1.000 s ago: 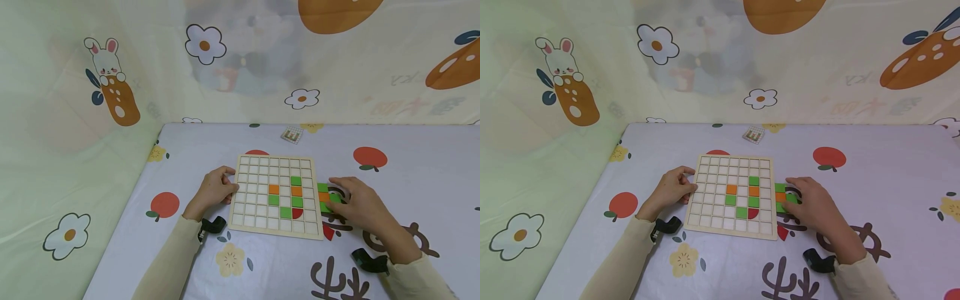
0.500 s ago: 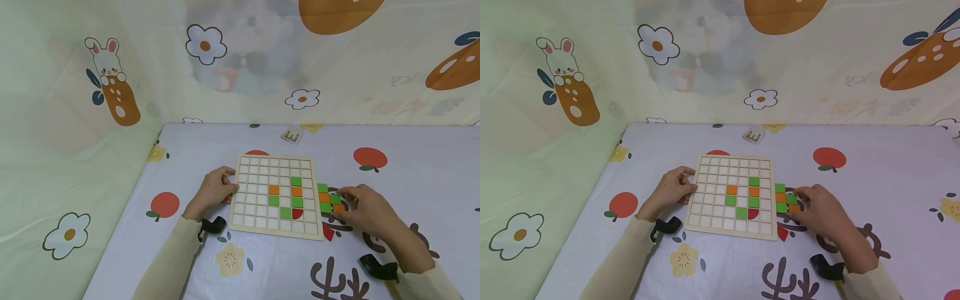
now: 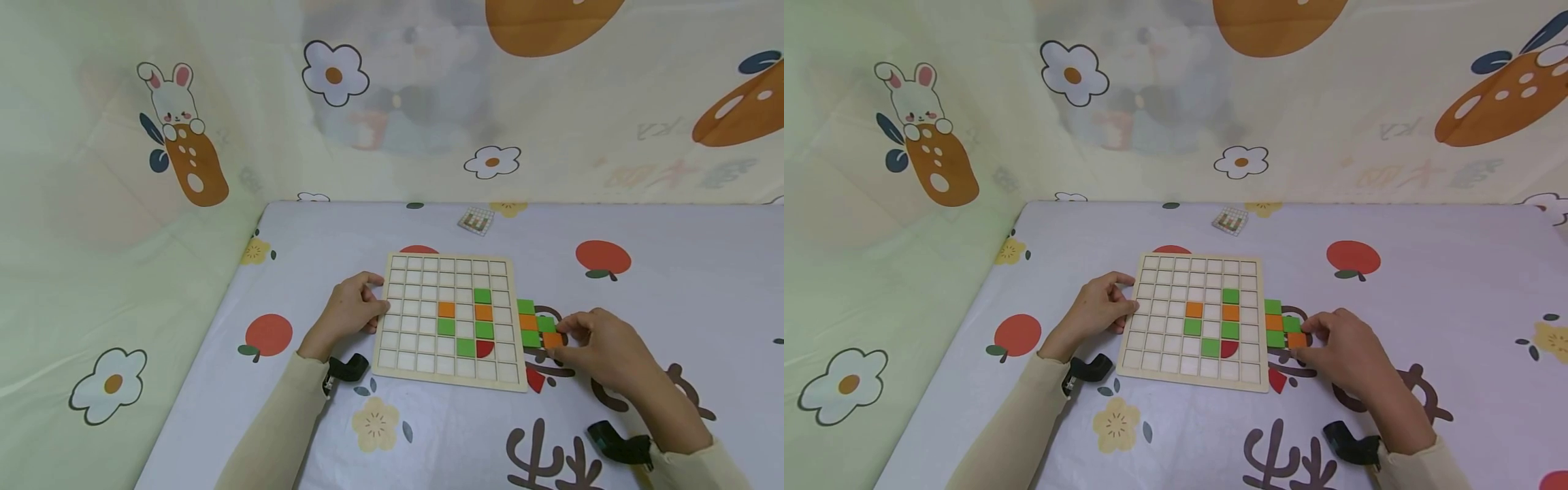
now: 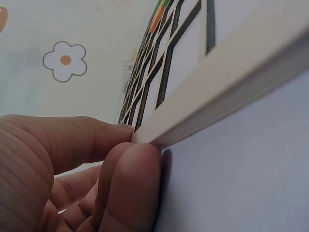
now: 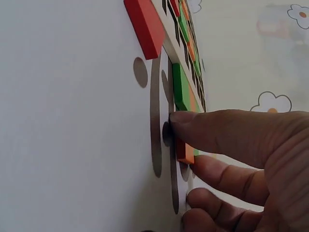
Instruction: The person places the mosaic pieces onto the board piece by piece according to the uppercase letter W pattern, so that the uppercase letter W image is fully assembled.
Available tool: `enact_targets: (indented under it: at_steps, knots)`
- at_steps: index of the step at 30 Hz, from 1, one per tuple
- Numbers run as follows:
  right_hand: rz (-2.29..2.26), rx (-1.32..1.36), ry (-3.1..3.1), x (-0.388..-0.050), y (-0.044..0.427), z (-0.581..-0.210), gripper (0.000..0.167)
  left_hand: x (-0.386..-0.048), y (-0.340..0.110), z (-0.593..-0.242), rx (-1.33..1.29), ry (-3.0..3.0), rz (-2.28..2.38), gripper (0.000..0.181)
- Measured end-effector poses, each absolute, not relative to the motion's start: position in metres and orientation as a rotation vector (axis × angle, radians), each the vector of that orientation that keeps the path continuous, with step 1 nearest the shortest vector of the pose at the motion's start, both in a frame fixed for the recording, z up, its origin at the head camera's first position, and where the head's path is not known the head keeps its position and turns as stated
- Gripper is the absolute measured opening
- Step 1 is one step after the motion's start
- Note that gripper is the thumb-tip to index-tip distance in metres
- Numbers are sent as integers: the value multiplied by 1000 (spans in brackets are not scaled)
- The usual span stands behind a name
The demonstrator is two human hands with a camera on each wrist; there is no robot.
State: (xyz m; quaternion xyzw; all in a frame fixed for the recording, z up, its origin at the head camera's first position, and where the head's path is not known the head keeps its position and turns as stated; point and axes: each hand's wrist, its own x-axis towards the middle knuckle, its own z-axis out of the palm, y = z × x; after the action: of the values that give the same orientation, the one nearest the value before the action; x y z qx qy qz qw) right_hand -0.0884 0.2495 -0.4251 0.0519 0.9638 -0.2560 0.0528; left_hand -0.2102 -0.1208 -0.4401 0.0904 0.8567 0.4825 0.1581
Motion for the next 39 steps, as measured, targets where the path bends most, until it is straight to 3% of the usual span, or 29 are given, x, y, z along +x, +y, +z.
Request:
enact_targets:
  at_steps: [20, 30, 39]
  knots:
    - [-1127, 138, 2835, -82, 244, -427, 17, -210, -121, -439, 249, 2446, 1384, 42]
    - [-1511, 165, 2639, -86, 233, -427, 23, -208, -121, -437, 252, 2446, 1386, 42]
    - [-1440, 185, 2643, -92, 221, -427, 37, -210, -121, -440, 252, 2456, 1371, 42]
